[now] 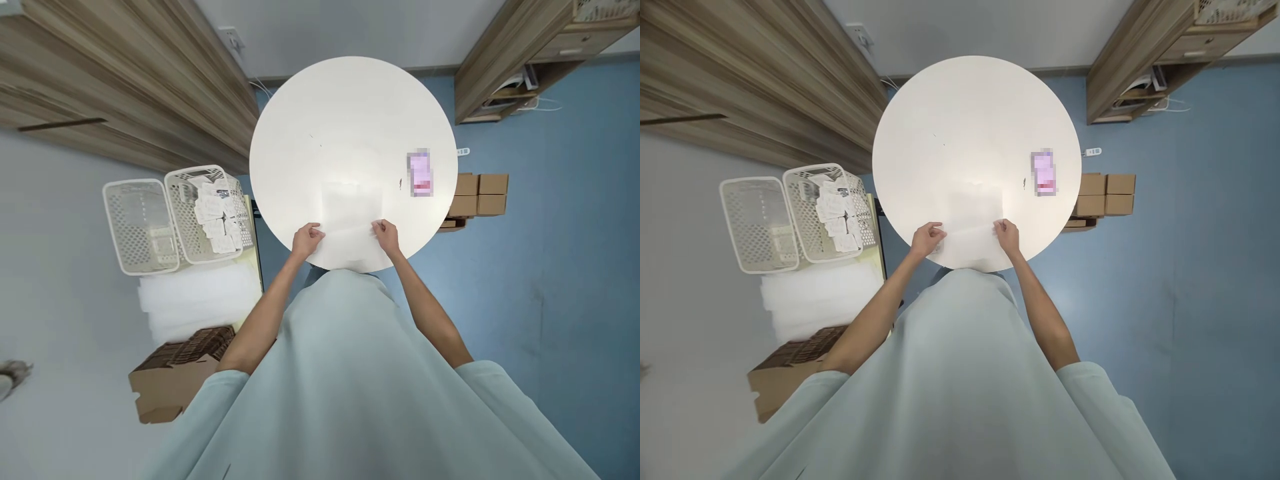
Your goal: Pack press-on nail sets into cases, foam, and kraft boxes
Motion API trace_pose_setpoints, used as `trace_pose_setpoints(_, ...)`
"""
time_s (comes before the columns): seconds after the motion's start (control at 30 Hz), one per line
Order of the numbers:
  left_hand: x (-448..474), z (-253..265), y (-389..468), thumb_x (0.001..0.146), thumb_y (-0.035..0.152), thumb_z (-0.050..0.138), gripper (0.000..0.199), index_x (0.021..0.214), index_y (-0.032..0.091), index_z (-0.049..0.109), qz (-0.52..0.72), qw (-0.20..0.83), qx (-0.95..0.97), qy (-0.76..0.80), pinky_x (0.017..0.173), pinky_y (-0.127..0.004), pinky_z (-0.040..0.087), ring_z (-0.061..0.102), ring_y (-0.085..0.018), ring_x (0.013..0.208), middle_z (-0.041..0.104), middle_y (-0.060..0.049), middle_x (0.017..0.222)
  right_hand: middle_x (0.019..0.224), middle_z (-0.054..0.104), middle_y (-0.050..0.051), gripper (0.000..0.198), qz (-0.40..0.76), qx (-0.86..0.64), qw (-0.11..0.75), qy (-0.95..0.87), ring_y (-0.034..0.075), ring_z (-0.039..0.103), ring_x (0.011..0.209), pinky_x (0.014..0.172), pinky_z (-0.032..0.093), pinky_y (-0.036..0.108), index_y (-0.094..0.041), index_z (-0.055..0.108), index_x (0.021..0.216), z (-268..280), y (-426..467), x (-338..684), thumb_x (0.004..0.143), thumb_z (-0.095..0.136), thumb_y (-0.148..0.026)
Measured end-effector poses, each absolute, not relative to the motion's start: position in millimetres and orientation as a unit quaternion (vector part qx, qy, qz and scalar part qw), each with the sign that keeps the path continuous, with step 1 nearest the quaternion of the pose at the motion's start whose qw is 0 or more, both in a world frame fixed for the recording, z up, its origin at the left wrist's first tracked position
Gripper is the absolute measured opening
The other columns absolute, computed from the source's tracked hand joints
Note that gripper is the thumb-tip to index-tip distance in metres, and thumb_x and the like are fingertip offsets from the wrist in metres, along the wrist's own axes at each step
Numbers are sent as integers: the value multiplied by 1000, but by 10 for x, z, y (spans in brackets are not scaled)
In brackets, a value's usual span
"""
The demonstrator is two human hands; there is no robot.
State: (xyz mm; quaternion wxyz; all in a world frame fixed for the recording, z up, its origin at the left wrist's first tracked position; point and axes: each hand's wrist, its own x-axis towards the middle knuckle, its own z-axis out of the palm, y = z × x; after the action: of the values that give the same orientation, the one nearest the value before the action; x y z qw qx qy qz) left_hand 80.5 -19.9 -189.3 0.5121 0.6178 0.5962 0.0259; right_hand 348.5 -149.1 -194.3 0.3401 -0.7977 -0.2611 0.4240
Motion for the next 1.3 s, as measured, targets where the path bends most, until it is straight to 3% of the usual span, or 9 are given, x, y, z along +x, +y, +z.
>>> trace_pose_setpoints(0.13, 589, -1896, -207, 84, 21, 69, 45, 129, 23, 71, -12, 395, 728, 561, 112, -48, 52, 65, -33, 127, 73, -12, 132, 92, 76, 5, 27, 431, -796, 329, -269, 20, 71, 83, 83, 56, 32, -23, 64, 87, -2108, -1492, 3602, 98, 56, -46)
trace_pose_setpoints(0.27, 394, -1951, -266, 77, 17, 76, 58, 134, 23, 67, -95, 326, 799, 497, 116, -57, 48, 54, -41, 141, 58, -17, 151, 91, 76, 5, 24, 425, -805, 314, -270, 20, 72, 81, 82, 55, 32, -23, 64, 86, -2234, -1441, 3689, 98, 55, -41)
trace_pose_setpoints(0.37, 317, -2028, -351, 78, 12, 69, 64, 141, 21, 62, -143, 306, 827, 450, 115, -57, 47, 52, -42, 141, 54, -20, 153, 94, 77, 5, 21, 423, -813, 305, -258, 19, 72, 80, 82, 55, 32, -22, 66, 92, -2301, -1394, 3727, 99, 57, -40)
trace_pose_setpoints(0.5, 295, -2078, -439, 79, 10, 63, 73, 151, 17, 55, -160, 285, 841, 431, 114, -57, 46, 49, -42, 140, 54, -23, 152, 105, 77, 7, 27, 408, -835, 287, -234, 20, 73, 83, 86, 56, 34, -22, 67, 113, -2346, -1390, 3737, 97, 62, -42)
trace_pose_setpoints(0.63, 439, -2057, -459, 82, 16, 67, 71, 151, 17, 54, -134, 297, 844, 426, 115, -58, 43, 49, -43, 140, 54, -23, 151, 113, 76, 9, 39, 395, -851, 268, -218, 23, 74, 97, 91, 56, 36, -22, 65, 126, -2349, -1524, 3666, 93, 68, -43)
trace_pose_setpoints(0.77, 798, -2062, -472, 85, 18, 69, 69, 152, 16, 53, -82, 316, 866, 377, 116, -55, 41, 49, -43, 140, 54, -22, 153, 117, 75, 9, 49, 388, -864, 249, -203, 23, 73, 99, 91, 56, 35, -22, 61, 134, -2341, -1754, 3516, 91, 71, -44)
trace_pose_setpoints(1.1, 1396, -2249, -643, 87, 18, 68, 68, 153, 14, 52, -155, 287, 898, 293, 111, -51, 46, 50, -40, 138, 52, -22, 153, 107, 80, 8, 31, 394, -877, 215, -173, 25, 76, 102, 92, 56, 37, -23, 69, 117, -2410, -2214, 3351, 94, 67, -43)
trace_pose_setpoints(1.3, 1305, -2340, -657, 86, 19, 68, 80, 161, 13, 41, -149, 308, 891, 299, 112, -52, 48, 46, -41, 143, 47, -23, 158, 102, 82, 8, 21, 394, -872, 221, -186, 24, 77, 98, 92, 57, 37, -22, 73, 102, -2368, -2311, 3320, 95, 61, -38)
